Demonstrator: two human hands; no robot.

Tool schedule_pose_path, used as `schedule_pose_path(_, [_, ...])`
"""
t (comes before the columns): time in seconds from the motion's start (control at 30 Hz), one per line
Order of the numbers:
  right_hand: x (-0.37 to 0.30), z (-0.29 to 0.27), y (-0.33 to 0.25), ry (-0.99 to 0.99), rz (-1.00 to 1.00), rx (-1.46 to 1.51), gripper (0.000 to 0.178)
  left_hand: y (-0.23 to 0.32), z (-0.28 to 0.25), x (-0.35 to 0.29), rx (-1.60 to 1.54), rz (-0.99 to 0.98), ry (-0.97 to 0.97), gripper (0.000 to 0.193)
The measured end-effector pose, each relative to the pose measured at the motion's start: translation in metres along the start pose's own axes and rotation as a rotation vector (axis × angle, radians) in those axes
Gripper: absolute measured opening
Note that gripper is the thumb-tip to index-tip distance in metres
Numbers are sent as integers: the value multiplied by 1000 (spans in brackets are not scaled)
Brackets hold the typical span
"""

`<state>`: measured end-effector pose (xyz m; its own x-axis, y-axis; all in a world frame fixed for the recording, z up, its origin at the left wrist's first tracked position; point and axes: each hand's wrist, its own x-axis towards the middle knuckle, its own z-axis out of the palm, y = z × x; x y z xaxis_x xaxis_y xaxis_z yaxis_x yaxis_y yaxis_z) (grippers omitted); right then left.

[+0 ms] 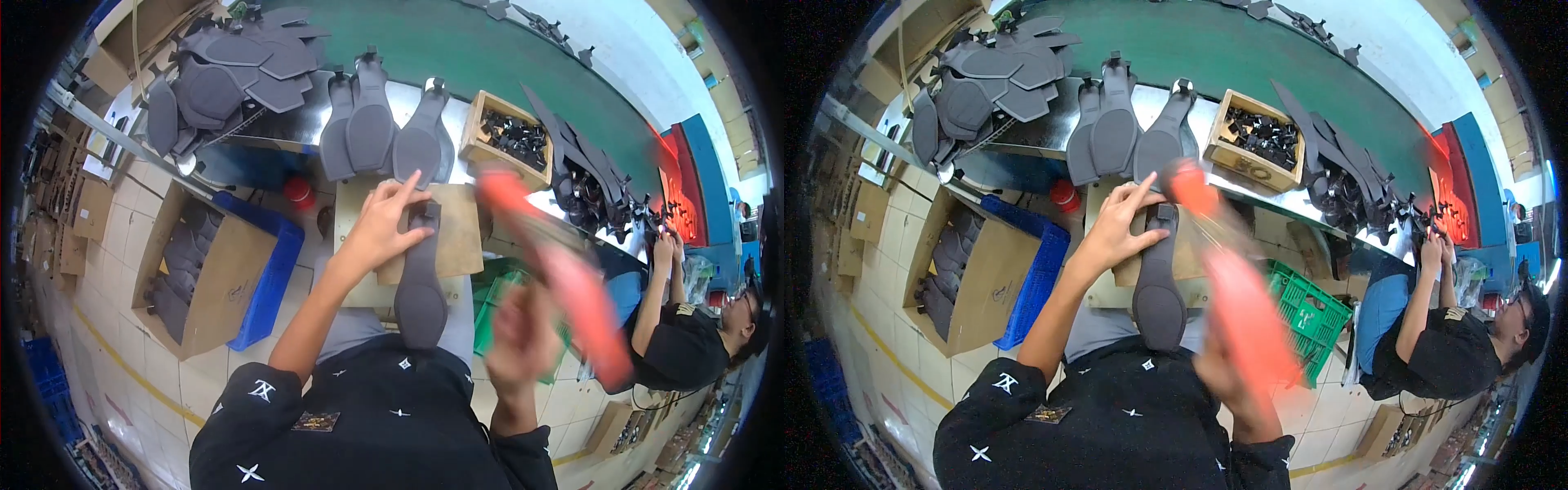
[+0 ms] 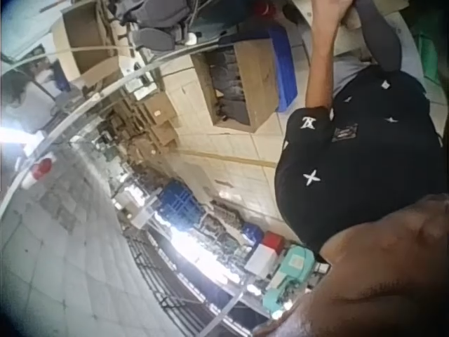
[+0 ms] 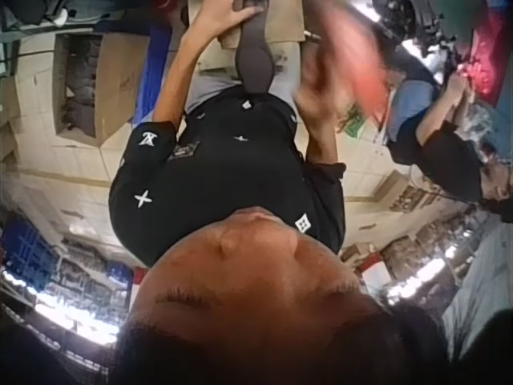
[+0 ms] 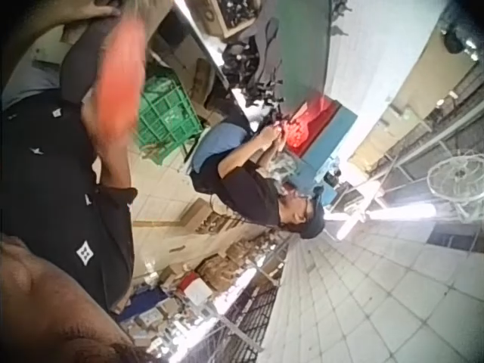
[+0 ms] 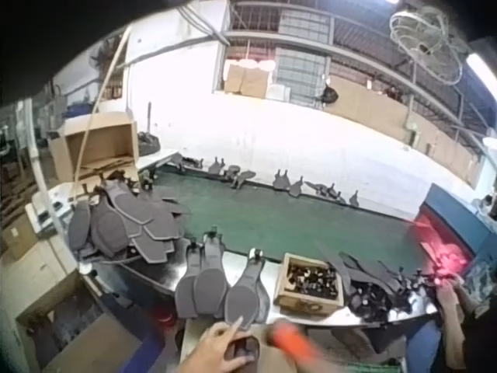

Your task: Hammer decorative or structural studs/rivets into leather shoe components using a specialized mallet.

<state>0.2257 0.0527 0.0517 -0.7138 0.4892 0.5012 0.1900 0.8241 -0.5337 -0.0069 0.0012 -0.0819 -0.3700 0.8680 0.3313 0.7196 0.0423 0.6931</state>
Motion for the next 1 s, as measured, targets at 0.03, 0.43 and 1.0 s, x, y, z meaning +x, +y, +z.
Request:
schedule_pose_path(0.03, [5, 30, 23, -47, 16, 91, 29, -1, 2, 1, -72, -63, 19, 102])
schedule_pose_path(0.43, [1, 24, 35, -45, 109, 162, 31, -1, 4, 0, 39, 85, 193, 31])
schedule_pose_path(1.0, [-1, 27, 38, -616, 105, 1160, 42, 139, -59, -88, -849, -181, -339, 31])
